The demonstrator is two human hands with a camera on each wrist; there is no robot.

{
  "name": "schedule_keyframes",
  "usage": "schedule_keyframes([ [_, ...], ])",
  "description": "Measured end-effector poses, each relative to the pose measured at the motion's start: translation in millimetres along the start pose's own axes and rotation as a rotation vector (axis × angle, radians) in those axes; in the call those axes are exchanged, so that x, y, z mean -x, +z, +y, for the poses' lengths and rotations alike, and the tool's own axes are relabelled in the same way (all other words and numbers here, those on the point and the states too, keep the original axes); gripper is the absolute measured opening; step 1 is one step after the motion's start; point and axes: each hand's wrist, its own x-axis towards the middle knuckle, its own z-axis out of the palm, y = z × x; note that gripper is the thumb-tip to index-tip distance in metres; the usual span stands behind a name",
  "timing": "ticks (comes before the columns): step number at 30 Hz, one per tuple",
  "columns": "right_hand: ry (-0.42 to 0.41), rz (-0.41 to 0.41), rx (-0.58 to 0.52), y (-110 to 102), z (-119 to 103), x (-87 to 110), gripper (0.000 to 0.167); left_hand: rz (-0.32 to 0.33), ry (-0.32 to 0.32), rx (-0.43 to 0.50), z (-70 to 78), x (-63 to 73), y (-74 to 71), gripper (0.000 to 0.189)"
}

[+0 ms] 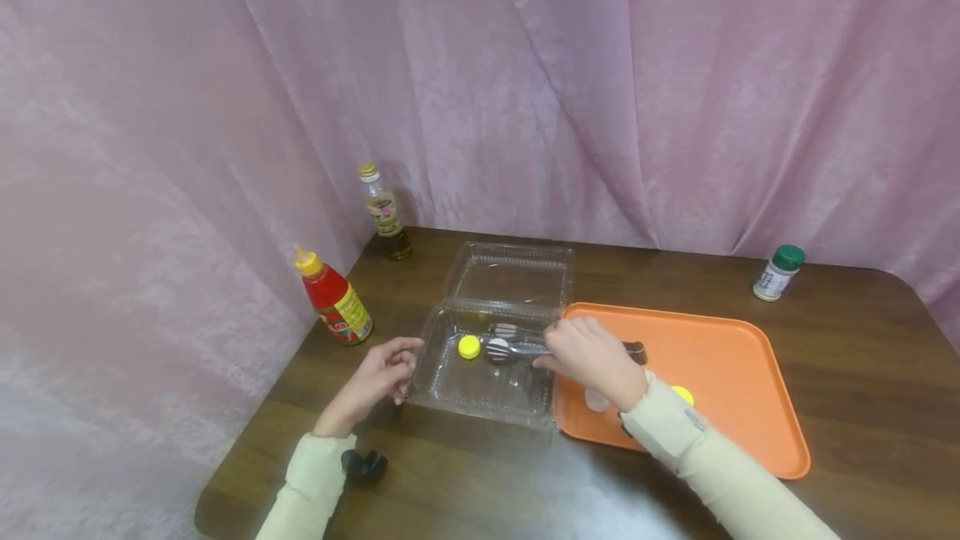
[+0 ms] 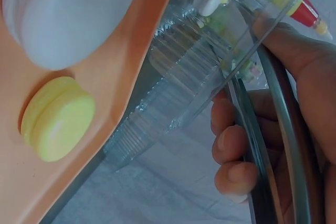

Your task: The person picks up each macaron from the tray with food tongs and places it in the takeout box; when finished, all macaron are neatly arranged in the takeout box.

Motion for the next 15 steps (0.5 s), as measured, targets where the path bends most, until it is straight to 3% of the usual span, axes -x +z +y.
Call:
schedule_keyframes([
  [10,0.042,-0.002,-0.089,-8,2,6.3,0.049,-0.004,-0.004,-0.008,1.3,0.9,0.2,0.044],
  [15,0.079,-0.018,-0.150,-14,2,10.8,0.040,0.003,0.000,0.000,0.7,1.0,1.2,0.044],
])
